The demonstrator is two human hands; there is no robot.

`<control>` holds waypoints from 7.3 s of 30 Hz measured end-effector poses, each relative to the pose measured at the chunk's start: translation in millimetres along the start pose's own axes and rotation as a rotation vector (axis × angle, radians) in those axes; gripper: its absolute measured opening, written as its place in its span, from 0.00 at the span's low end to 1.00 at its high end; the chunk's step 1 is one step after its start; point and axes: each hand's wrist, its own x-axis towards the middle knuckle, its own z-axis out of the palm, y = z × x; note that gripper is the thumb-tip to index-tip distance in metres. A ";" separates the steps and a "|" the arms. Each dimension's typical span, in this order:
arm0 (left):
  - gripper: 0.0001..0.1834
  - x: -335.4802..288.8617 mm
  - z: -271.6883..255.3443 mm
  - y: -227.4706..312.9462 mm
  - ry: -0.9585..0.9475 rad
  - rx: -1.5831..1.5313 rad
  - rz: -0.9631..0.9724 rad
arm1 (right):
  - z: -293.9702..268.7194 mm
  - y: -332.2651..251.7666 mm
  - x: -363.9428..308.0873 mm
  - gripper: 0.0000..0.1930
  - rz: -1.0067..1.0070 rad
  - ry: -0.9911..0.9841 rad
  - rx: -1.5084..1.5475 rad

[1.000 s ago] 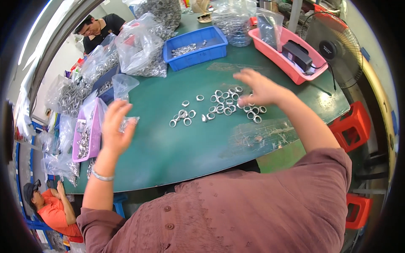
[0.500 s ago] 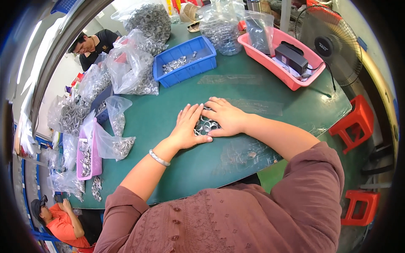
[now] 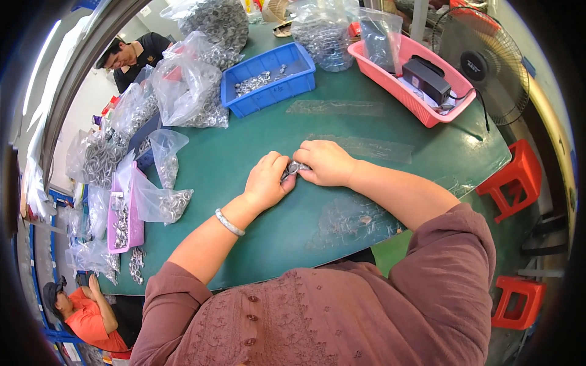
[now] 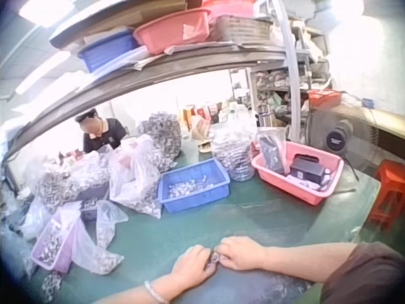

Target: The person sorts small metal rings on a table, gathers them by hand, and places them into a plastic bag. The person then writes on a small paper slip and places the slip inside the bag before closing it.

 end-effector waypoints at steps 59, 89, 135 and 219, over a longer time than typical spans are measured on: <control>0.21 -60.4 -118.2 -25.9 1.035 -2.376 -0.768 | 39.7 -151.4 174.9 0.07 -0.100 0.615 0.489; 0.20 -90.4 -206.8 -66.4 1.526 -2.027 -0.817 | 82.0 -172.4 213.3 0.08 -0.222 0.079 0.425; 0.40 11.2 -28.0 38.6 -0.328 -0.082 -0.458 | -37.4 -22.5 16.6 0.39 0.382 -0.547 0.009; 0.11 -117.2 -229.6 -21.7 0.291 0.411 -0.174 | 8.7 -79.6 90.5 0.24 -0.262 -0.365 0.051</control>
